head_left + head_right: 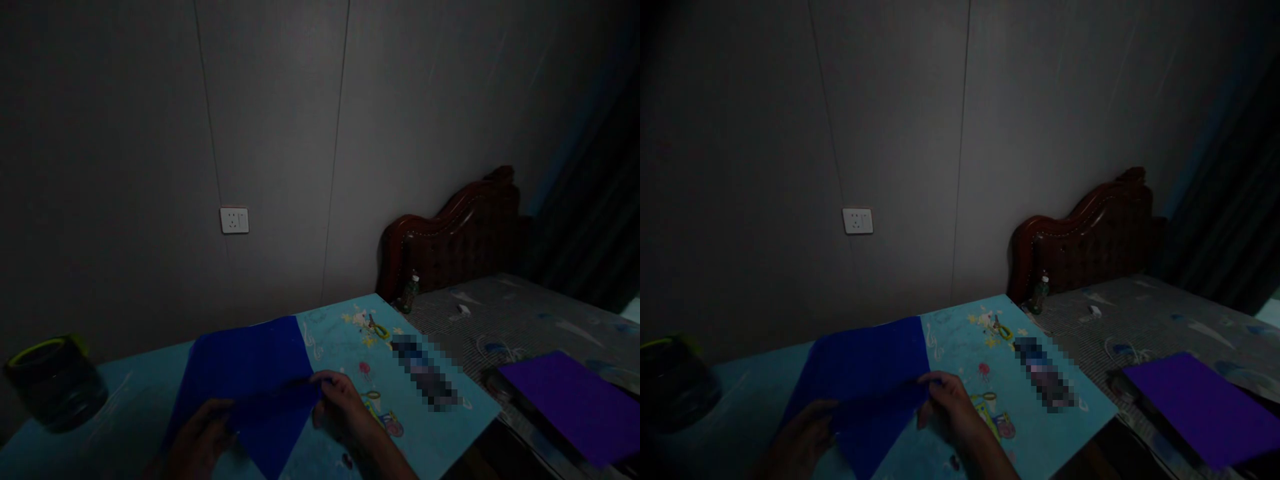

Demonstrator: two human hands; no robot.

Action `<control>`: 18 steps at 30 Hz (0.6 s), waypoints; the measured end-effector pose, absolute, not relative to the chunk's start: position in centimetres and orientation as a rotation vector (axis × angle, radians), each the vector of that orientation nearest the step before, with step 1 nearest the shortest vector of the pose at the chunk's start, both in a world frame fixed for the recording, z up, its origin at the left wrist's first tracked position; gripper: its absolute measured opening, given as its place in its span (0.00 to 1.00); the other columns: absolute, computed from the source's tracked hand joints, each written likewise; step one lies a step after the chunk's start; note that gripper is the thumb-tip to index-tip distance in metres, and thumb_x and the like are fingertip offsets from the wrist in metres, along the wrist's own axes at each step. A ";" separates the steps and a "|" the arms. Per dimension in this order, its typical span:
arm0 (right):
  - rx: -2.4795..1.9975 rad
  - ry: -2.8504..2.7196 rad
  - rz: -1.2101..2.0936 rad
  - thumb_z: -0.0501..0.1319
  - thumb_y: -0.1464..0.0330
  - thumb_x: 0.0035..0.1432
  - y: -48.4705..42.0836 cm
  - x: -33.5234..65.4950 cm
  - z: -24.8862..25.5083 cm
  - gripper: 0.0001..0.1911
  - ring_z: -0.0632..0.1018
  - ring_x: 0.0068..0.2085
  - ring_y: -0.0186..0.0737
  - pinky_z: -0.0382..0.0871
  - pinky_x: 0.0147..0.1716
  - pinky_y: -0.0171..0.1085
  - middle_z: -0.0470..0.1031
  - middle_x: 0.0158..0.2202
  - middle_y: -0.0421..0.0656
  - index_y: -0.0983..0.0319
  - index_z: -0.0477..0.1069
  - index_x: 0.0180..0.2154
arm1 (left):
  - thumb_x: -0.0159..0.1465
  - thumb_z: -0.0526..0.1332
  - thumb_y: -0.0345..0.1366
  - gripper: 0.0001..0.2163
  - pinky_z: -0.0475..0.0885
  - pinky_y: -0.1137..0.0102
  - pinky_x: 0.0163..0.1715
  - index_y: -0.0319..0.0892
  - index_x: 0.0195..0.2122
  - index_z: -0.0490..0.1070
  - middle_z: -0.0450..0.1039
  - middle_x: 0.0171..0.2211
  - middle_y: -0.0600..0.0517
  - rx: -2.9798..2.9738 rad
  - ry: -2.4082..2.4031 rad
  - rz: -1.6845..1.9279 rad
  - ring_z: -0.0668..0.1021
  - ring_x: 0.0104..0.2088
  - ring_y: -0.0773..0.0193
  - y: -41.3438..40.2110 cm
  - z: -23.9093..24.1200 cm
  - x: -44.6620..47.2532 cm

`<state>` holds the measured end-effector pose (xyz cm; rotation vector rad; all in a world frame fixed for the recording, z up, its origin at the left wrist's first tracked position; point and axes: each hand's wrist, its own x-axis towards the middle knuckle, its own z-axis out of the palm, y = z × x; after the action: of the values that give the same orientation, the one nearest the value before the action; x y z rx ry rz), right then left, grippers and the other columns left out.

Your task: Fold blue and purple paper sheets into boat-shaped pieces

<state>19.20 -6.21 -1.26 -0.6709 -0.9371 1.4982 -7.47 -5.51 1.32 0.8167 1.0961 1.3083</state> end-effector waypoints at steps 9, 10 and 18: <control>-0.611 -0.939 1.493 0.72 0.54 0.50 -6.5 19.0 -0.6 0.25 0.79 0.24 0.39 0.68 0.31 0.37 0.79 0.25 0.44 0.64 0.77 0.44 | 0.32 0.74 0.49 0.18 0.79 0.58 0.31 0.49 0.25 0.78 0.81 0.31 0.49 0.767 1.160 1.390 0.81 0.36 0.46 -5.0 0.6 -8.1; -0.616 -0.936 1.485 0.71 0.54 0.50 -6.5 19.1 -0.7 0.25 0.79 0.25 0.40 0.68 0.31 0.37 0.80 0.26 0.44 0.64 0.77 0.44 | 0.31 0.75 0.48 0.19 0.79 0.59 0.31 0.48 0.25 0.78 0.81 0.32 0.48 0.780 1.165 1.373 0.81 0.35 0.47 -5.0 0.8 -8.0; -0.632 -1.021 1.417 0.67 0.50 0.54 -6.4 18.8 -0.1 0.28 0.76 0.22 0.39 0.66 0.31 0.37 0.77 0.20 0.42 0.66 0.76 0.45 | 0.22 0.77 0.46 0.22 0.78 0.65 0.24 0.47 0.21 0.78 0.80 0.25 0.53 0.689 1.184 1.267 0.79 0.24 0.56 -4.9 2.2 -7.3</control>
<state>18.75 -6.37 -0.12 -0.6323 -1.0214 1.4173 -7.35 -4.86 2.16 0.6891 1.1841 1.2672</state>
